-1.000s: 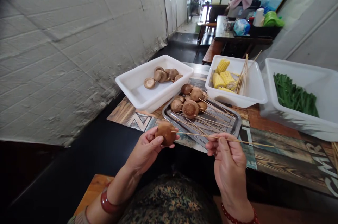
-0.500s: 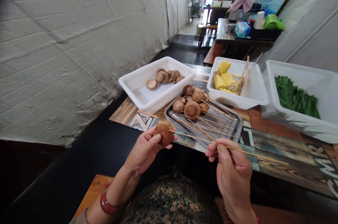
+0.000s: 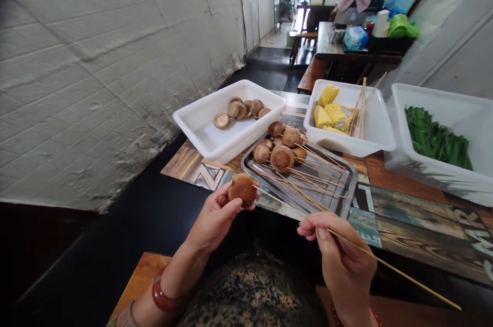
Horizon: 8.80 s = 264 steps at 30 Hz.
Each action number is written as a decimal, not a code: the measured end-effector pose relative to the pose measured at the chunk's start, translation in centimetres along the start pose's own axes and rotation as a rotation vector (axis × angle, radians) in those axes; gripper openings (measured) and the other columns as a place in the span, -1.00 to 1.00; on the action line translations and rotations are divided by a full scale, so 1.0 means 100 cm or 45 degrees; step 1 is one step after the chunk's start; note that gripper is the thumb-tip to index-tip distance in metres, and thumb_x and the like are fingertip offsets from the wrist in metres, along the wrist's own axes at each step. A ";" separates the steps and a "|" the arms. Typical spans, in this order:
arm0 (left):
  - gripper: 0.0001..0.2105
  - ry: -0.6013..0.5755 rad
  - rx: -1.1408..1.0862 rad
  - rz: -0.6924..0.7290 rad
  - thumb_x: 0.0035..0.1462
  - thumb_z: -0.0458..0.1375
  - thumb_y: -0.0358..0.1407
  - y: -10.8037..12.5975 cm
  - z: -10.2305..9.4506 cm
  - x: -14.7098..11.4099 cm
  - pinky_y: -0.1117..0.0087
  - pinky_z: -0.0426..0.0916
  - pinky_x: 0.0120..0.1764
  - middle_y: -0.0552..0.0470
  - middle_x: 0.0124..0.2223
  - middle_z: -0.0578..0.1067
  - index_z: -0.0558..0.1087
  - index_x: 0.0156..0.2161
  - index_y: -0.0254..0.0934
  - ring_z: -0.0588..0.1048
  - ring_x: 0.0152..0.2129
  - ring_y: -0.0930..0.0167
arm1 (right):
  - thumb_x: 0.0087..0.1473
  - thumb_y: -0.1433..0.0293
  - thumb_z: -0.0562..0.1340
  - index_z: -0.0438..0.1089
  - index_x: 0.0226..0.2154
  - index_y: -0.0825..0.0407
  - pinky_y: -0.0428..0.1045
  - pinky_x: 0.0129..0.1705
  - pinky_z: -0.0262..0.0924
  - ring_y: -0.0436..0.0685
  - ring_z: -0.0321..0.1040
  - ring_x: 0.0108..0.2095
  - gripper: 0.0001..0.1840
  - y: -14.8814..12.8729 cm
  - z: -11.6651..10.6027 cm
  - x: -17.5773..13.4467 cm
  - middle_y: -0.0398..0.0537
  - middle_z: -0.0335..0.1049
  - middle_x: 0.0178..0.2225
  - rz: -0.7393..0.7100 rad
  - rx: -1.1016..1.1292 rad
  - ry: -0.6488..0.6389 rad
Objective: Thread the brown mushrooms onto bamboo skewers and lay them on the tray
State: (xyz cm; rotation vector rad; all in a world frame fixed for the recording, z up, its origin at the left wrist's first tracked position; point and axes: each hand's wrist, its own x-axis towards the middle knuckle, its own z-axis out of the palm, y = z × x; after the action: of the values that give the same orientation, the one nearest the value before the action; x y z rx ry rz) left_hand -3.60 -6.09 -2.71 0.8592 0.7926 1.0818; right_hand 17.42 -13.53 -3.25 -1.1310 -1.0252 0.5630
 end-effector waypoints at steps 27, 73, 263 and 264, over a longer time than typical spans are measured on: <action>-0.63 0.067 -0.269 -0.169 0.06 0.30 -0.18 -0.006 -0.013 0.013 0.56 0.31 -0.52 -0.22 -0.20 0.59 0.50 -0.09 -0.42 0.53 -0.40 0.40 | 0.10 0.30 0.35 0.55 -0.35 0.06 -0.15 -0.56 0.33 0.00 0.41 -0.53 -0.85 0.013 0.004 0.003 -0.05 0.52 -0.47 0.736 0.200 -0.613; -0.52 0.099 0.219 -0.025 -0.06 0.37 -0.34 -0.018 0.013 0.016 0.42 0.40 -0.21 -0.01 -0.13 0.53 0.43 0.02 -0.21 0.50 -0.25 0.36 | 0.29 0.43 0.06 0.36 0.18 -0.11 -0.04 -0.42 0.44 0.04 0.38 -0.63 -0.54 0.023 0.011 -0.016 -0.16 0.48 -0.53 -0.058 -0.534 -0.694; -0.56 -0.033 -0.117 -0.157 -0.06 0.40 -0.26 -0.023 0.027 -0.014 0.26 0.44 -0.08 -0.15 -0.12 0.63 0.51 -0.02 -0.26 0.58 -0.17 0.22 | 0.29 0.29 0.07 0.28 -0.52 -0.01 -0.16 -0.61 0.08 -0.07 0.14 -0.70 -0.65 0.022 0.027 -0.036 -0.27 0.22 -0.66 0.341 -0.367 -0.622; -0.52 -0.034 -0.134 -0.168 -0.08 0.41 -0.25 -0.023 0.026 -0.014 0.26 0.44 -0.08 -0.16 -0.09 0.62 0.49 0.01 -0.24 0.58 -0.15 0.21 | 0.30 0.27 0.07 0.30 -0.50 0.00 -0.16 -0.61 0.08 -0.06 0.15 -0.71 -0.65 0.022 0.027 -0.036 -0.27 0.22 -0.66 0.376 -0.346 -0.622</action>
State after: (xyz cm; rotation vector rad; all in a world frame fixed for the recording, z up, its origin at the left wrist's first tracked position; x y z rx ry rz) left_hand -0.75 -8.47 -3.40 0.7216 0.7526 0.9847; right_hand 13.70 -14.38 -6.40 -1.4365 -1.3930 0.9909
